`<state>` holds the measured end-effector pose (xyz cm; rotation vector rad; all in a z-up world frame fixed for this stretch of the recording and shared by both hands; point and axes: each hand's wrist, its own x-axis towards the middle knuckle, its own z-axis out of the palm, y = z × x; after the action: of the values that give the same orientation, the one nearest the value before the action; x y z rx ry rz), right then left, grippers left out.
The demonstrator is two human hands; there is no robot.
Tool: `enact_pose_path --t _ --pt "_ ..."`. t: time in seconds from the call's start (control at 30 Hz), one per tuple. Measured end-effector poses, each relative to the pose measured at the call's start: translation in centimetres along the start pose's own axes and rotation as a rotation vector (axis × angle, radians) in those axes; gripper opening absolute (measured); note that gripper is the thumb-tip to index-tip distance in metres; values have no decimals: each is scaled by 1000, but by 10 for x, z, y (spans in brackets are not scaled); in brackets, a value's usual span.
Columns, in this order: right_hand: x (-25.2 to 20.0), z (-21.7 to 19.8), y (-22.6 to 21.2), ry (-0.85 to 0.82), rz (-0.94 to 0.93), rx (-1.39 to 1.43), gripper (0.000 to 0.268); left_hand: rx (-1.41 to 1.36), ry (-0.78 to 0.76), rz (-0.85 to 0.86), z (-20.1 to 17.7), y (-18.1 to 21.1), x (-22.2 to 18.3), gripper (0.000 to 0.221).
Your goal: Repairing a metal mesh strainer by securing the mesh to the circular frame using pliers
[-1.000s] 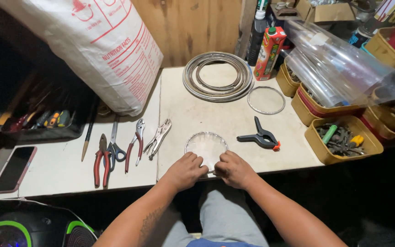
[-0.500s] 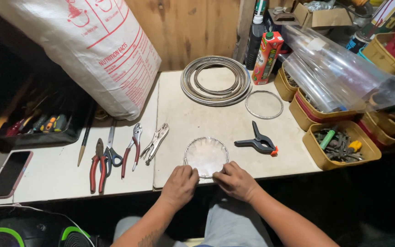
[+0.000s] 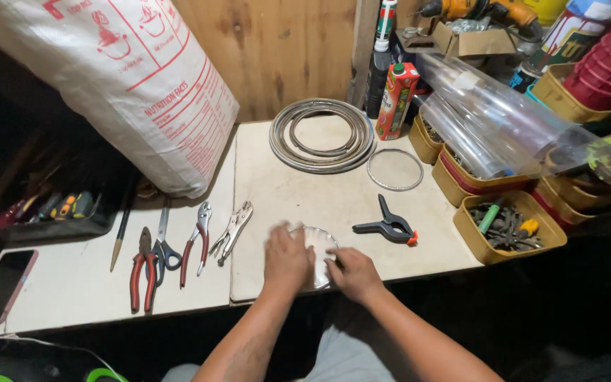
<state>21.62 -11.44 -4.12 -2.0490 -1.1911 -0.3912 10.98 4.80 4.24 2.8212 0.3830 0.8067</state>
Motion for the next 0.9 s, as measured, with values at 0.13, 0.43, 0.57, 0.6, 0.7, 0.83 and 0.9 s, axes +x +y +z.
enact_pose_path --t 0.13,0.43,0.57,0.6,0.7,0.83,0.9 --pt "19 -18 -30 -32 228 -173 59 -36 -323 -443 15 -12 5 79" --pt "46 -18 -1 -394 775 -177 57 -215 -265 -567 42 -44 -12 31" --pt "50 -19 5 -364 816 -176 37 -432 -329 -925 -5 -31 -8 35" --pt "47 -18 10 -357 808 -161 35 -451 -320 -956 -6 -30 -11 34" --pt "39 -14 8 -272 756 -121 31 -498 -277 -1001 12 -41 -24 33" --pt "22 -12 17 -127 682 -17 29 -504 -288 -1052 1 -32 -29 31" --pt "2 9 43 81 434 51 35 -538 -167 -1092 -2 -18 -32 26"
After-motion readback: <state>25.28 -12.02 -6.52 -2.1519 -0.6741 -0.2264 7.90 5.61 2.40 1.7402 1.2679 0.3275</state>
